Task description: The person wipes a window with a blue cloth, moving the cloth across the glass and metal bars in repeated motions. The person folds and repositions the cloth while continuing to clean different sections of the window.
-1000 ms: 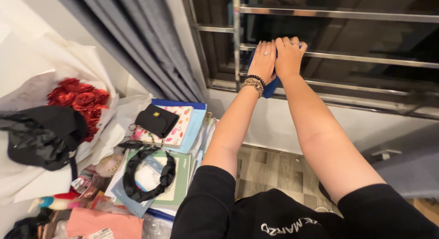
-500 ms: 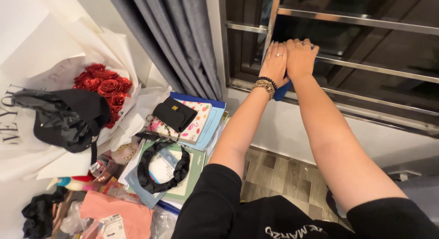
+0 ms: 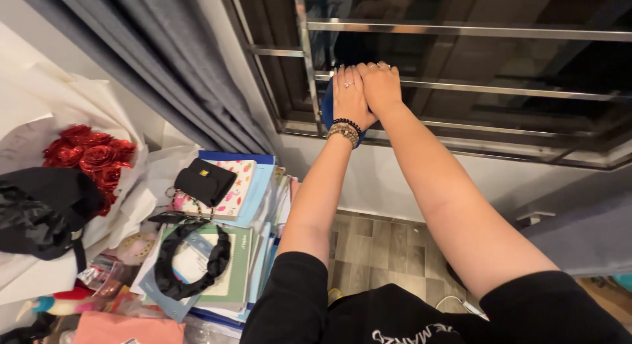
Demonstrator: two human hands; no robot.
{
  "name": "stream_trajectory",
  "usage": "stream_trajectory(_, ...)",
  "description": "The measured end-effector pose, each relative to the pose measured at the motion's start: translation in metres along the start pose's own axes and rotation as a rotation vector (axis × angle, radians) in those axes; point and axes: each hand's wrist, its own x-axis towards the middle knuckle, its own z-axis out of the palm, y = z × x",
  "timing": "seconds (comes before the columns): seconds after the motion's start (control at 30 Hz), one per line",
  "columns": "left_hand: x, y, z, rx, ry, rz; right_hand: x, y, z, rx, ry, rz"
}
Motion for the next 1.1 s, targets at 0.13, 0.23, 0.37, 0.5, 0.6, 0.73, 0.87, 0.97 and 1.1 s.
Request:
stream_trajectory(0.13, 0.001, 0.041, -0.002, -0.017, 0.004, 0.017, -0.021, 0.036, -0.008, 0.005, -0.020, -0.011)
stream_trajectory(0.23, 0.001, 0.077, 0.006, -0.037, 0.012, 0.022, -0.038, 0.067, -0.026, -0.025, -0.017, -0.013)
stream_trajectory(0.37, 0.003, 0.121, 0.012, -0.080, 0.022, 0.030, -0.057, 0.106, -0.038, -0.041, -0.038, -0.002)
stream_trajectory(0.5, 0.005, 0.161, 0.014, -0.044, -0.004, 0.048, -0.075, 0.145, -0.046, -0.049, -0.003, -0.004)
stream_trajectory(0.6, 0.006, 0.194, 0.024, -0.029, -0.026, 0.063, -0.094, 0.176, -0.053, -0.052, 0.014, -0.002)
stream_trajectory(0.73, 0.010, 0.247, 0.034, -0.039, -0.018, 0.068, -0.119, 0.225, -0.059, -0.059, 0.028, 0.009)
stream_trajectory(0.87, 0.011, 0.294, 0.043, -0.063, -0.019, 0.074, -0.143, 0.272, -0.059, -0.074, -0.006, 0.017)
stream_trajectory(0.97, 0.013, 0.319, 0.047, -0.056, -0.022, 0.079, -0.156, 0.299, -0.066, -0.045, -0.015, 0.020)
stream_trajectory(1.1, 0.015, 0.350, 0.051, -0.053, -0.031, 0.088, -0.172, 0.327, -0.075, -0.063, -0.056, 0.032)
